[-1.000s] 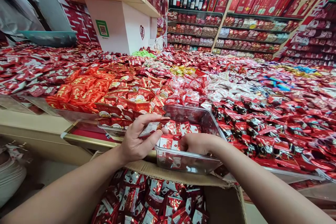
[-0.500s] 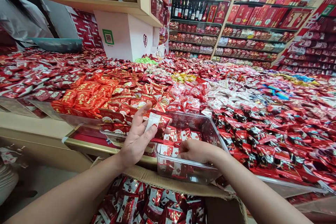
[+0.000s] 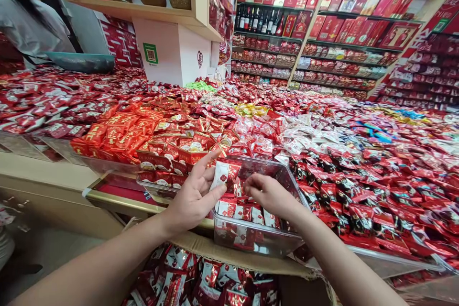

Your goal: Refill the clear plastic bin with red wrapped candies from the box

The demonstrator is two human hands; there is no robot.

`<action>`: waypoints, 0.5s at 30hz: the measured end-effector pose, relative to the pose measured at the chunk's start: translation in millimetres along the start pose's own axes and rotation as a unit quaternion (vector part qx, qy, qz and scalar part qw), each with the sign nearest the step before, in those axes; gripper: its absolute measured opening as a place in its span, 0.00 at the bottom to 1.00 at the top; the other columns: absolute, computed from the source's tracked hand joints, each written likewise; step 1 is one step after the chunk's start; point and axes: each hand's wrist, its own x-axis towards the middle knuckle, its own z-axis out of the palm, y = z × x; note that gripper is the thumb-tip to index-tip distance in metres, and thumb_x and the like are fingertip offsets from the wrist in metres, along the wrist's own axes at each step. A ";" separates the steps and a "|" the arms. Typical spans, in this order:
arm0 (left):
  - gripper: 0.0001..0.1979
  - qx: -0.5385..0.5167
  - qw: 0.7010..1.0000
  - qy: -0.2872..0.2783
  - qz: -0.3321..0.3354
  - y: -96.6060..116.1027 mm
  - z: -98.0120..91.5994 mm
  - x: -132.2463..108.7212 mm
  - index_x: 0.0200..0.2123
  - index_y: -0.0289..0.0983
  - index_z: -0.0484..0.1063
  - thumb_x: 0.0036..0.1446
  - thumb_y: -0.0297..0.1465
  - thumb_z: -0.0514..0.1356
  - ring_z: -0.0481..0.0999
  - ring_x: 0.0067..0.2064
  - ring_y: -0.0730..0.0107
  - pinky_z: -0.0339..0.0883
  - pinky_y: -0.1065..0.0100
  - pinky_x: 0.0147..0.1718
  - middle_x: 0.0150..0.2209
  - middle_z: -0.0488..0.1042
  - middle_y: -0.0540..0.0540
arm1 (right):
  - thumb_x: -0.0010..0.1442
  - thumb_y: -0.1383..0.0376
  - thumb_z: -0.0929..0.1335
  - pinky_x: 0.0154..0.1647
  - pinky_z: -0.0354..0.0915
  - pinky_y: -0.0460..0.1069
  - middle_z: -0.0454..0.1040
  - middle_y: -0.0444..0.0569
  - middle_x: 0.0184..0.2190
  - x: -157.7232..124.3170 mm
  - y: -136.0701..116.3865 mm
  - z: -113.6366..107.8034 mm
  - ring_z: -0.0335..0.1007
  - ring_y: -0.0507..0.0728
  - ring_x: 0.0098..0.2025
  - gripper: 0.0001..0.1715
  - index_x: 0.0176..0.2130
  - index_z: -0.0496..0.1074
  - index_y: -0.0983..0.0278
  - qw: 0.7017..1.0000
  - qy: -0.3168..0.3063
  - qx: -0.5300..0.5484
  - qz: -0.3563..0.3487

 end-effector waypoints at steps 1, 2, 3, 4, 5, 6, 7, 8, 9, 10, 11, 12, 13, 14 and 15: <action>0.30 0.010 1.000 0.002 0.000 -2.1 -0.1 -0.1 0.60 0.43 0.45 0.56 0.25 0.54 0.72 0.46 0.69 0.65 0.65 0.46 0.48 0.71 0.42 | 0.57 0.62 0.62 0.39 0.63 0.48 0.72 0.48 0.35 -1.3 -5.2 -1.9 0.67 0.54 0.37 0.10 0.37 0.67 0.64 0.995 0.025 0.092 -0.023; 0.29 0.019 1.000 0.005 -0.002 -3.9 -0.2 -0.2 0.59 0.43 0.46 0.57 0.25 0.53 0.72 0.46 0.69 0.66 0.66 0.46 0.47 0.71 0.42 | 0.56 0.62 0.64 0.41 0.64 0.49 0.72 0.47 0.37 -2.8 -11.2 -3.2 0.67 0.53 0.39 0.11 0.40 0.67 0.63 0.981 0.035 0.185 -0.045; 0.28 0.025 1.000 0.006 -0.006 -5.3 -0.4 -0.4 0.59 0.42 0.47 0.57 0.26 0.53 0.73 0.45 0.69 0.66 0.66 0.45 0.46 0.72 0.42 | 0.55 0.62 0.65 0.43 0.64 0.49 0.72 0.46 0.39 -4.6 -17.8 -3.6 0.68 0.53 0.40 0.14 0.43 0.66 0.62 0.963 0.030 0.262 -0.060; 0.27 0.031 0.999 0.005 -0.009 -6.3 -0.5 -0.8 0.58 0.42 0.48 0.57 0.26 0.54 0.73 0.45 0.69 0.67 0.66 0.44 0.46 0.72 0.42 | 0.55 0.62 0.66 0.44 0.64 0.50 0.72 0.46 0.40 -6.3 -24.4 -3.2 0.68 0.53 0.40 0.16 0.45 0.66 0.60 0.948 0.014 0.309 -0.068; 0.27 0.039 0.999 0.004 -0.011 -6.7 -0.6 -1.3 0.58 0.42 0.49 0.57 0.26 0.54 0.73 0.45 0.68 0.68 0.67 0.44 0.45 0.73 0.43 | 0.55 0.61 0.67 0.44 0.64 0.50 0.73 0.45 0.41 -7.8 -30.4 -2.2 0.69 0.52 0.40 0.17 0.46 0.66 0.60 0.940 0.000 0.334 -0.072; 0.27 0.051 0.999 0.005 -0.014 -6.6 -0.6 -1.8 0.58 0.42 0.49 0.56 0.27 0.55 0.74 0.44 0.68 0.68 0.67 0.43 0.43 0.73 0.43 | 0.55 0.61 0.67 0.44 0.64 0.50 0.73 0.45 0.40 -8.9 -35.4 -1.1 0.69 0.52 0.40 0.17 0.46 0.67 0.60 0.936 -0.011 0.343 -0.073; 0.28 0.066 0.998 0.007 -0.017 -5.8 -0.7 -2.6 0.58 0.41 0.49 0.56 0.28 0.55 0.75 0.43 0.68 0.69 0.67 0.41 0.41 0.74 0.43 | 0.55 0.60 0.68 0.44 0.64 0.49 0.74 0.46 0.39 -9.4 -38.9 -0.4 0.69 0.52 0.39 0.17 0.45 0.68 0.61 0.935 -0.015 0.346 -0.071; 0.29 0.086 0.996 0.011 -0.019 -4.6 -0.9 -3.4 0.58 0.41 0.48 0.56 0.29 0.56 0.76 0.40 0.68 0.70 0.67 0.39 0.39 0.74 0.44 | 0.54 0.60 0.68 0.44 0.64 0.49 0.74 0.46 0.38 -9.3 -40.8 -0.6 0.69 0.52 0.39 0.16 0.43 0.69 0.62 0.934 -0.008 0.351 -0.066; 0.29 0.111 0.994 0.016 -0.016 -3.1 -1.0 -4.3 0.59 0.40 0.47 0.56 0.30 0.56 0.76 0.37 0.69 0.71 0.68 0.37 0.36 0.74 0.45 | 0.54 0.59 0.68 0.44 0.64 0.49 0.75 0.47 0.37 -8.4 -40.9 -2.0 0.70 0.52 0.38 0.15 0.42 0.70 0.63 0.931 0.010 0.360 -0.060; 0.30 0.139 0.990 0.024 -0.008 -1.3 -1.3 -5.3 0.59 0.40 0.47 0.56 0.31 0.56 0.76 0.33 0.70 0.71 0.69 0.33 0.33 0.74 0.46 | 0.54 0.59 0.68 0.43 0.65 0.49 0.75 0.47 0.36 -6.6 -39.5 -4.7 0.70 0.52 0.36 0.15 0.41 0.70 0.63 0.927 0.032 0.370 -0.047; 0.29 0.168 0.985 0.031 0.007 0.4 -1.5 -6.3 0.59 0.39 0.47 0.57 0.31 0.55 0.76 0.30 0.72 0.71 0.71 0.30 0.31 0.74 0.47 | 0.55 0.59 0.67 0.42 0.66 0.49 0.75 0.47 0.36 -3.9 -36.8 -8.3 0.70 0.51 0.35 0.13 0.40 0.69 0.63 0.927 0.056 0.370 -0.018; 0.26 0.195 0.980 0.035 0.027 2.0 -1.8 -7.3 0.58 0.38 0.49 0.57 0.31 0.54 0.75 0.27 0.73 0.70 0.72 0.27 0.29 0.73 0.48 | 0.56 0.60 0.66 0.40 0.66 0.48 0.75 0.47 0.35 -0.2 -33.1 -12.3 0.70 0.50 0.34 0.11 0.38 0.68 0.63 0.930 0.077 0.358 0.027; 0.24 0.218 0.974 0.037 0.049 3.2 -1.9 -8.3 0.56 0.38 0.51 0.58 0.31 0.53 0.74 0.25 0.74 0.68 0.74 0.24 0.28 0.73 0.48 | 0.58 0.61 0.65 0.38 0.67 0.47 0.74 0.46 0.33 4.4 -28.8 -15.8 0.70 0.49 0.32 0.08 0.36 0.67 0.63 0.934 0.091 0.335 0.081; 0.21 0.234 0.969 0.036 0.069 3.9 -2.1 -9.2 0.54 0.37 0.53 0.58 0.30 0.53 0.73 0.24 0.75 0.67 0.74 0.23 0.28 0.73 0.48 | 0.58 0.64 0.63 0.35 0.67 0.45 0.73 0.45 0.30 10.0 -23.9 -18.2 0.69 0.48 0.30 0.05 0.34 0.66 0.63 0.938 0.096 0.303 0.136; 0.19 0.245 0.965 0.033 0.086 4.1 -2.2 -9.9 0.53 0.37 0.55 0.58 0.30 0.52 0.73 0.24 0.76 0.67 0.75 0.22 0.28 0.73 0.48 | 0.58 0.66 0.62 0.31 0.66 0.45 0.72 0.44 0.27 16.3 -18.6 -18.9 0.68 0.48 0.27 0.04 0.32 0.65 0.64 0.941 0.091 0.267 0.188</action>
